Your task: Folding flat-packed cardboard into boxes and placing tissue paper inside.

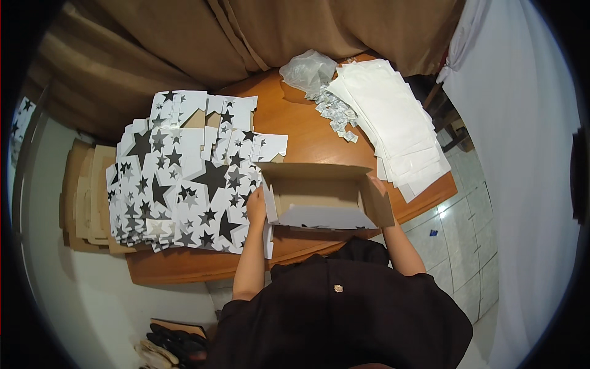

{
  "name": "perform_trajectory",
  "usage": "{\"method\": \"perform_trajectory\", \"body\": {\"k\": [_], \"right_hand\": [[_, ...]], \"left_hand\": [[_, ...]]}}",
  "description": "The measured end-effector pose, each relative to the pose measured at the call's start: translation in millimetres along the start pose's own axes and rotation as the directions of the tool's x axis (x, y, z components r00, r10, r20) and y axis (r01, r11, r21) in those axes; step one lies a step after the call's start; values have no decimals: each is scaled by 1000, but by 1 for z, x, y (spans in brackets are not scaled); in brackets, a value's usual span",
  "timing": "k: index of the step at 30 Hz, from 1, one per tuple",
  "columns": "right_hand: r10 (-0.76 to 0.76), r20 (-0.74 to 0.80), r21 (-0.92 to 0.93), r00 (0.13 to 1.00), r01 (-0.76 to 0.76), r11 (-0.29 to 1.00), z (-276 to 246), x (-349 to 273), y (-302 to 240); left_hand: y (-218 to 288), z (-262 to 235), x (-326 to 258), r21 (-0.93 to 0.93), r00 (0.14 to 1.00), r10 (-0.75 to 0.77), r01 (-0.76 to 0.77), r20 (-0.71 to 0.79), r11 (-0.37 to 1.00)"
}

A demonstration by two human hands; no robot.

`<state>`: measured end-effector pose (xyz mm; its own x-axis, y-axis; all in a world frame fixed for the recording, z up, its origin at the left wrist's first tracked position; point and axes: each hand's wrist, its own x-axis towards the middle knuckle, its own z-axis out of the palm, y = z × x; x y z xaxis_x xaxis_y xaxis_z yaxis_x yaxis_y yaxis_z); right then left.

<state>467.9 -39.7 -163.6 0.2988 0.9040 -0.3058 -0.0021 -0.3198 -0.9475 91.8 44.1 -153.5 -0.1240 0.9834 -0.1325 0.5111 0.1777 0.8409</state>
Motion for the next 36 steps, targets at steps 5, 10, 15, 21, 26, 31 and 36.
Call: {"method": "perform_trajectory", "body": {"k": [5,10,15,21,26,31,36], "right_hand": [[-36,2,269,999,34,963,-18,1,-80],[-139,236,115,962,115,987,-25,-48,-148],[-81,266,59,961,67,996,-13,-64,-138],[-32,24,290,999,23,957,25,-75,-148],[-38,-45,303,998,50,952,30,-79,-144],[-66,132,186,989,41,982,4,-63,-146],[-100,255,-9,962,106,994,6,-61,-161]], "left_hand": [[14,1,-6,-4,998,10,-10,-58,1000],[62,-20,-8,-353,934,5,-140,-358,925],[171,-51,-38,-277,917,276,-356,-289,892],[179,-47,-53,488,893,360,-449,269,748],[139,-80,-44,433,915,302,-394,266,811],[145,-94,-39,443,949,279,-316,149,839],[161,-61,-46,812,852,524,-292,-19,505]]}}
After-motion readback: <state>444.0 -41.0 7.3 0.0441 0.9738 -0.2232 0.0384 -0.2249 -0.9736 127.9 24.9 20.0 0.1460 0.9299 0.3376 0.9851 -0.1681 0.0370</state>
